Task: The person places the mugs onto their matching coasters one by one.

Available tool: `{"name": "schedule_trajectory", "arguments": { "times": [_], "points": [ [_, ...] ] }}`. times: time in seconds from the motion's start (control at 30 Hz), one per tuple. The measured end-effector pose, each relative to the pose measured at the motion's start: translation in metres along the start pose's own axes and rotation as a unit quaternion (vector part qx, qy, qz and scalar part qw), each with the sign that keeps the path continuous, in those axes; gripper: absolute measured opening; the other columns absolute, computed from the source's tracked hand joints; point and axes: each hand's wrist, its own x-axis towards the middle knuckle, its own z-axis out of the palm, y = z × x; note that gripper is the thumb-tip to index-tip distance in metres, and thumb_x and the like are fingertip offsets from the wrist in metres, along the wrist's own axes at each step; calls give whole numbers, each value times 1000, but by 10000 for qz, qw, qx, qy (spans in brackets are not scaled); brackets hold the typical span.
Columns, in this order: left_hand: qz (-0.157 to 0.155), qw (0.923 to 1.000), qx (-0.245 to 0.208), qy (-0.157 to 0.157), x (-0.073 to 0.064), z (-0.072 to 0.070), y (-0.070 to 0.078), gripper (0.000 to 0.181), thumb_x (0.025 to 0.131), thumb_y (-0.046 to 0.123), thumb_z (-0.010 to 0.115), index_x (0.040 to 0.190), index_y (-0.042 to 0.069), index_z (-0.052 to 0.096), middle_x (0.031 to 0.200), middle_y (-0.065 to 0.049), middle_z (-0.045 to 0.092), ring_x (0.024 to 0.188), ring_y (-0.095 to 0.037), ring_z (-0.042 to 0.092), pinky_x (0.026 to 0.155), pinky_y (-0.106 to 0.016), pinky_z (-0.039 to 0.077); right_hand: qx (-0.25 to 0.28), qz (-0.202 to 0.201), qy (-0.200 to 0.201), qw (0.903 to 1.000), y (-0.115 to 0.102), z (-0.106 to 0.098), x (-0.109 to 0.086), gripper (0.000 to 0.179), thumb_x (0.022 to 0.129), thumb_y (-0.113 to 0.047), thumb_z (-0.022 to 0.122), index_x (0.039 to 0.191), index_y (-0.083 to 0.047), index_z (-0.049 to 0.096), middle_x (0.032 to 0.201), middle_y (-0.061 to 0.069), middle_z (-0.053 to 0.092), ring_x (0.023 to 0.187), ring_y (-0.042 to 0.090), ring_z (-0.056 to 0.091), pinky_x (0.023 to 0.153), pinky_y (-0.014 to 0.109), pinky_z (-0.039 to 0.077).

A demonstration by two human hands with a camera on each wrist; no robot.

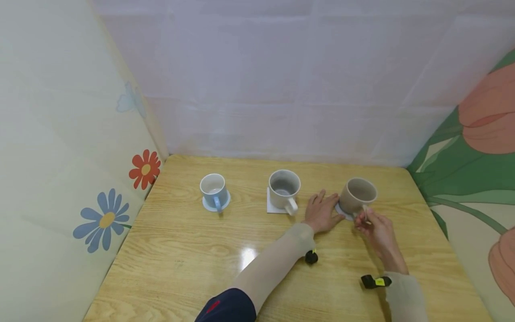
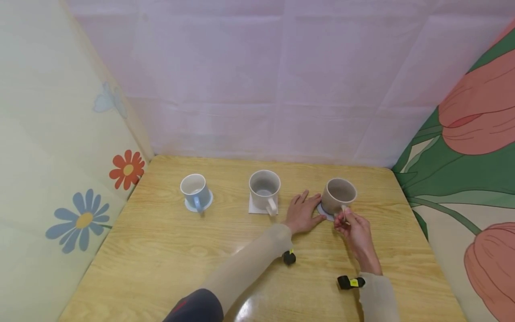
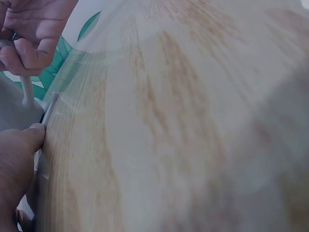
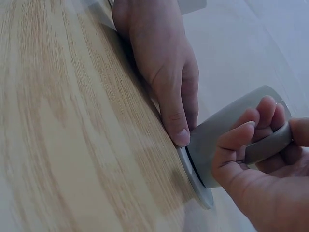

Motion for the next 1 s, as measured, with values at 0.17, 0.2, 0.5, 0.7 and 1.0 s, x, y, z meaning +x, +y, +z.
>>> {"name": "schedule_trajectory", "arguments": {
  "times": [0.17,0.2,0.5,0.7,1.0],
  "points": [
    [20,10000,75,18,0,1,0,74,105,66,53,169,36,31,174,20,27,167,-17,10,136,-38,8,-30,-17,-36,10000,0,-1,0,40,117,-23,43,94,-6,71,92,-1,71,86,9,68,80,24,62],
    [20,10000,89,26,1,1,0,74,105,67,53,169,36,30,174,21,27,167,-17,11,136,-38,9,-79,-10,-40,10000,0,-1,0,40,117,-24,43,93,-7,71,92,-2,71,87,9,68,80,23,62],
    [2,9999,149,33,1,1,2,74,104,67,54,168,37,32,173,21,28,167,-17,12,136,-39,10,-34,114,316,9994,1,-1,-4,40,116,-25,46,92,-6,72,90,-2,70,86,8,68,79,21,61],
    [24,9999,95,98,1,3,2,73,104,66,54,167,35,34,174,19,29,167,-17,13,136,-39,10,61,157,574,9982,-1,4,-3,38,115,-24,50,91,-5,73,88,-2,70,84,8,67,78,21,60],
    [14,10000,-23,35,-2,-3,3,71,105,62,57,167,33,37,173,16,32,167,-19,13,136,-39,9,-1490,168,924,9844,-7,5,-3,43,113,-34,54,99,3,72,90,-7,75,83,6,73,76,21,63]
  ]
}}
